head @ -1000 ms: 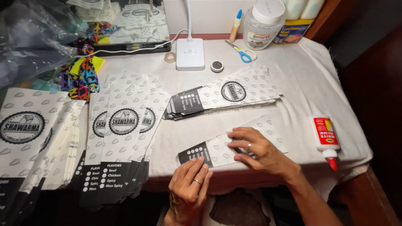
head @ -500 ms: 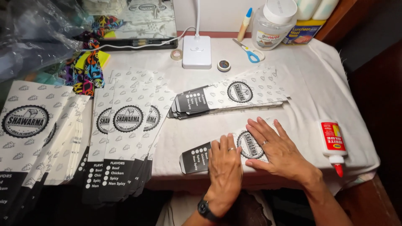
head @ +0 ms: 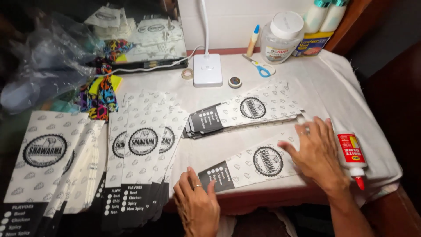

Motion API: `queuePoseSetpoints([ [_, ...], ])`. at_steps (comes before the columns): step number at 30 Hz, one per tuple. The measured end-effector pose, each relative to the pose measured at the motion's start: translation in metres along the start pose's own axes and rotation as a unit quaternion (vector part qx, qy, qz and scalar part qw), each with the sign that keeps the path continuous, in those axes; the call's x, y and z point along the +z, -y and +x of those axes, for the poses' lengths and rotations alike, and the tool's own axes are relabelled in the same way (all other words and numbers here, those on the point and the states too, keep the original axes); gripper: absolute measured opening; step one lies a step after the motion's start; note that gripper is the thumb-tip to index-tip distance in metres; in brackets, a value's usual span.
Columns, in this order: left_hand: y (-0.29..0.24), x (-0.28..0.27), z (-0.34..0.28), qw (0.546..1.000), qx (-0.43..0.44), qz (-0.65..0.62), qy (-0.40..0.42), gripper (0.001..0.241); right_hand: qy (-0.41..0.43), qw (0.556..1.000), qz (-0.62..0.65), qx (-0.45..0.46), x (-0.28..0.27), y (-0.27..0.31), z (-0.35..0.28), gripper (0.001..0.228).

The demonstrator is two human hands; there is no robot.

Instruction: Applying glue to the side seams of paper shawarma sleeves and pressing them to seal the packaging.

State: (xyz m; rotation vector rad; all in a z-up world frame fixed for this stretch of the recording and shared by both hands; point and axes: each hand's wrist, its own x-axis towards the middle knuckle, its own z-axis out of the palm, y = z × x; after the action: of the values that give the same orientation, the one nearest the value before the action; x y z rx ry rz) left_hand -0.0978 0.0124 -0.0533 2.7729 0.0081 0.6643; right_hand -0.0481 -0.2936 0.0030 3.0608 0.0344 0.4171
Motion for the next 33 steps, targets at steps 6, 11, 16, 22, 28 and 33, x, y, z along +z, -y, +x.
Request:
queuePoseSetpoints([
  [6,-0.035,0.017,0.009,0.932,0.308,-0.19,-0.005,0.063,-0.054,0.971,0.111,-0.205,0.028,0.029,0.074,0.046],
  [11,0.002,0.008,0.013,0.918,0.335,-0.205,-0.061,0.04,-0.123,0.96,0.14,-0.209,0.031,0.015,0.059,0.043],
  [16,0.075,-0.026,0.05,0.949,0.129,-0.288,-0.004,0.034,-0.198,0.948,0.163,-0.189,0.008,0.018,-0.004,0.05],
  [22,0.14,-0.014,0.093,0.984,-0.176,-0.018,-0.013,0.046,-0.134,0.943,0.249,-0.177,0.005,0.005,-0.055,0.033],
  [28,0.084,-0.017,0.087,0.986,-0.046,0.09,-0.132,0.046,-0.046,0.972,-0.02,0.228,0.006,-0.095,-0.067,0.068],
  [33,-0.015,0.004,0.065,0.903,0.321,-0.285,0.015,0.021,0.09,0.858,0.211,0.46,-0.036,-0.064,-0.045,0.048],
])
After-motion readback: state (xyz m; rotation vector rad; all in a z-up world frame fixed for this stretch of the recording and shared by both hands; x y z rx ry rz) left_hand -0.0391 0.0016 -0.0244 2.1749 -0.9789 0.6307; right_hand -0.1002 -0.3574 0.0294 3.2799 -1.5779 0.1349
